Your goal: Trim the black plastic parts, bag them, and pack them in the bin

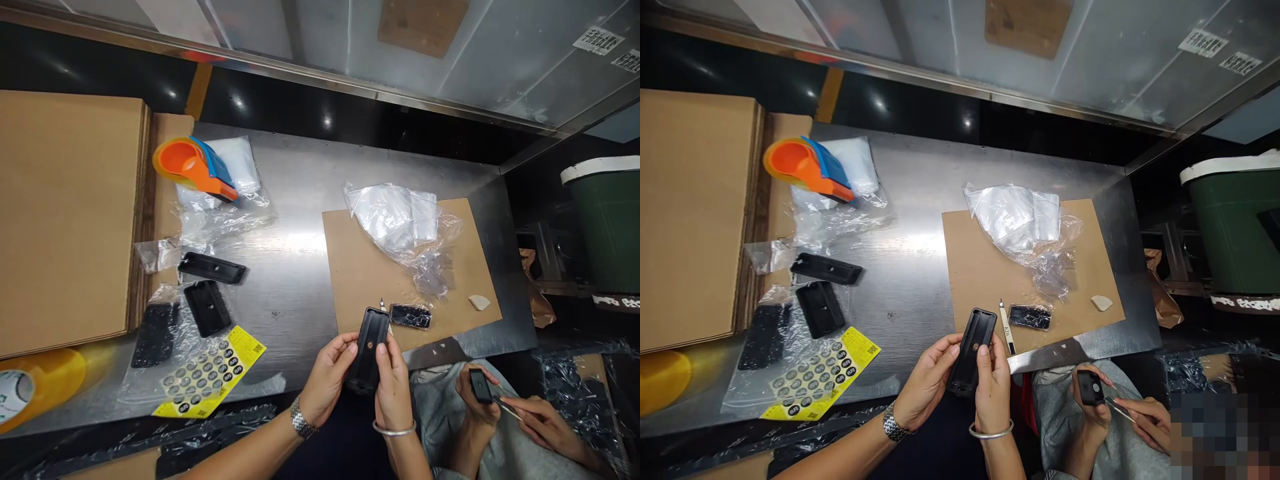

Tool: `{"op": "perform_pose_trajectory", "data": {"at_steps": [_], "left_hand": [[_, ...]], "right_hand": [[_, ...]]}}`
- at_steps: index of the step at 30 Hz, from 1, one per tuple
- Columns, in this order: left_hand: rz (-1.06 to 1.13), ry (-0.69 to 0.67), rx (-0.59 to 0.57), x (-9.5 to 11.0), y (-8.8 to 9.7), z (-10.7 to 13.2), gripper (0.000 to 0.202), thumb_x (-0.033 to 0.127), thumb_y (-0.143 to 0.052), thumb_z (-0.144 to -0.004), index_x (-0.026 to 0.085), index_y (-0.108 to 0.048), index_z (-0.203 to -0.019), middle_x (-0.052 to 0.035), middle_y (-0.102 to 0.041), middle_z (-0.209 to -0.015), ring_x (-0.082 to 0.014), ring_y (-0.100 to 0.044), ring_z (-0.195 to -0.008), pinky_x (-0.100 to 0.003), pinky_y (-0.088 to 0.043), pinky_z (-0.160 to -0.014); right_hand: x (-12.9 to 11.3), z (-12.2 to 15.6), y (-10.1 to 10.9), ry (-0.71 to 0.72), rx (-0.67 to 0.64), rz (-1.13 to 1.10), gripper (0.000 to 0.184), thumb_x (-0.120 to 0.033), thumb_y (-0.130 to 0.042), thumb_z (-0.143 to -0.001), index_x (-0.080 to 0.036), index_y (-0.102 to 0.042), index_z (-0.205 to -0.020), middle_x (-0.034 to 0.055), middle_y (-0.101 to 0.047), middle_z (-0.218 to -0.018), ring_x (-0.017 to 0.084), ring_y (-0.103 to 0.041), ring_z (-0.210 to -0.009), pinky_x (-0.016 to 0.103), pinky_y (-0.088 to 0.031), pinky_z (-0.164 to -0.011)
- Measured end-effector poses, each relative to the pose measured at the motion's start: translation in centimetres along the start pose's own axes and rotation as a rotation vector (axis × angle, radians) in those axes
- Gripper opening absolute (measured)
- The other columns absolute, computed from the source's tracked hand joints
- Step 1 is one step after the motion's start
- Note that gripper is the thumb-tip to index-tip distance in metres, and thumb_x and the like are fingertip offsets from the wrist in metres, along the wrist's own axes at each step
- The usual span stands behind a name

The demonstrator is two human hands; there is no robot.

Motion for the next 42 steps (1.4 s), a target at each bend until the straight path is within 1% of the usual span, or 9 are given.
{"op": "perform_pose_trajectory", "data": {"at_steps": [7, 12, 18, 21, 26, 29, 33, 37, 42], "left_hand": [[-0.083, -0.116, 0.092, -0.5, 0.5, -1.0, 0.033, 0.033, -0.058, -0.074, 0.018, -0.06, -0.104, -0.0072, -0.062, -0.104, -0.0213, -0.052, -0.101, -0.034, -0.033, -0.094], [-0.02, -0.05, -0.063, -0.4, 0.3, -1.4, 0.037, 0.032, -0.061, -0.073, 0.017, -0.057, -0.107, -0.0074, -0.062, -0.098, -0.0197, -0.054, -0.092, -0.033, -0.038, -0.088], [0.119, 0.113, -0.102, -0.9, 0.6, -2.7, 0.031, 0.037, -0.054, -0.077, 0.016, -0.059, -0.098, -0.0075, -0.063, -0.089, -0.0191, -0.057, -0.083, -0.032, -0.042, -0.078], [-0.022, 0.039, -0.044, -1.8, 1.2, -3.8, 0.03, 0.036, -0.056, -0.075, 0.016, -0.058, -0.098, -0.0083, -0.061, -0.097, -0.0201, -0.055, -0.093, -0.033, -0.038, -0.085], [-0.445, -0.301, 0.266, -4.1, 2.5, -6.7, 0.048, 0.028, -0.06, -0.07, 0.018, -0.044, -0.114, -0.0099, -0.047, -0.12, -0.0223, -0.039, -0.114, -0.036, -0.025, -0.099], [-0.813, -0.392, 0.422, -5.3, 2.7, -8.4, 0.055, 0.025, -0.054, -0.071, 0.015, -0.036, -0.121, -0.0131, -0.043, -0.118, -0.0275, -0.035, -0.114, -0.044, -0.022, -0.099], [-1.186, -0.43, 0.504, -6.8, 2.8, -9.7, 0.057, 0.025, -0.046, -0.075, 0.01, -0.029, -0.127, -0.0175, -0.038, -0.118, -0.032, -0.036, -0.109, -0.047, -0.029, -0.091], [-1.301, -0.464, 0.557, -8.6, 3.9, -10.2, 0.058, 0.034, -0.042, -0.077, 0.01, -0.027, -0.128, -0.0166, -0.035, -0.121, -0.0309, -0.036, -0.109, -0.045, -0.032, -0.09], [-1.286, -0.541, 0.613, -9.5, 5.4, -10.1, 0.053, 0.034, -0.038, -0.078, 0.013, -0.031, -0.126, -0.015, -0.036, -0.121, -0.0296, -0.036, -0.112, -0.045, -0.033, -0.09]], "right_hand": [[-0.3, 0.0, -0.2, 0.052, -0.184, -0.01, 0.052, -0.029, -0.059, -0.074, -0.022, -0.044, -0.123, 0.0078, -0.053, -0.118, 0.021, -0.049, -0.108, 0.037, -0.039, -0.091], [-0.5, -0.2, -0.2, 0.014, -0.265, 0.03, 0.056, -0.024, -0.064, -0.069, -0.025, -0.047, -0.122, 0.0045, -0.055, -0.097, 0.014, -0.055, -0.079, 0.027, -0.048, -0.071], [0.1, -2.1, 0.6, -0.031, -0.096, -0.048, 0.037, -0.031, -0.061, -0.072, -0.02, -0.057, -0.107, 0.0014, -0.057, -0.082, 0.011, -0.053, -0.069, 0.022, -0.046, -0.058], [0.3, -4.0, 1.0, -0.019, 0.04, -0.057, 0.036, -0.034, -0.062, -0.07, -0.017, -0.058, -0.102, 0.0009, -0.057, -0.078, 0.009, -0.049, -0.06, 0.021, -0.043, -0.053], [-1.3, -10.0, 2.2, 0.179, 0.236, 0.166, 0.036, -0.041, -0.049, -0.077, -0.014, -0.055, -0.101, 0.0028, -0.06, -0.079, 0.009, -0.049, -0.057, 0.023, -0.042, -0.055], [-3.3, -15.8, 3.2, 0.379, 0.356, 0.549, 0.036, -0.036, -0.037, -0.082, -0.013, -0.056, -0.102, 0.0068, -0.06, -0.09, 0.014, -0.053, -0.074, 0.028, -0.042, -0.069], [-5.3, -23.6, 4.3, 0.436, 0.391, 0.762, 0.025, -0.025, -0.043, -0.078, -0.013, -0.062, -0.088, 0.0078, -0.059, -0.087, 0.019, -0.05, -0.085, 0.033, -0.036, -0.081], [-6.0, -28.8, 4.6, 0.452, 0.364, 0.952, 0.016, -0.025, -0.051, -0.079, -0.015, -0.06, -0.087, 0.0052, -0.057, -0.088, 0.018, -0.049, -0.088, 0.036, -0.035, -0.082], [-5.6, -31.4, 4.4, 0.466, 0.356, 1.1, 0.022, -0.034, -0.051, -0.082, -0.016, -0.056, -0.093, 0.0047, -0.054, -0.102, 0.018, -0.05, -0.095, 0.04, -0.037, -0.085]]}}
Point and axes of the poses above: each hand's wrist, its own z-axis away from the middle knuckle, its own y-axis out of the back of the hand, x = y × z, the point moved 1 cm from there along -z, towards the middle knuckle
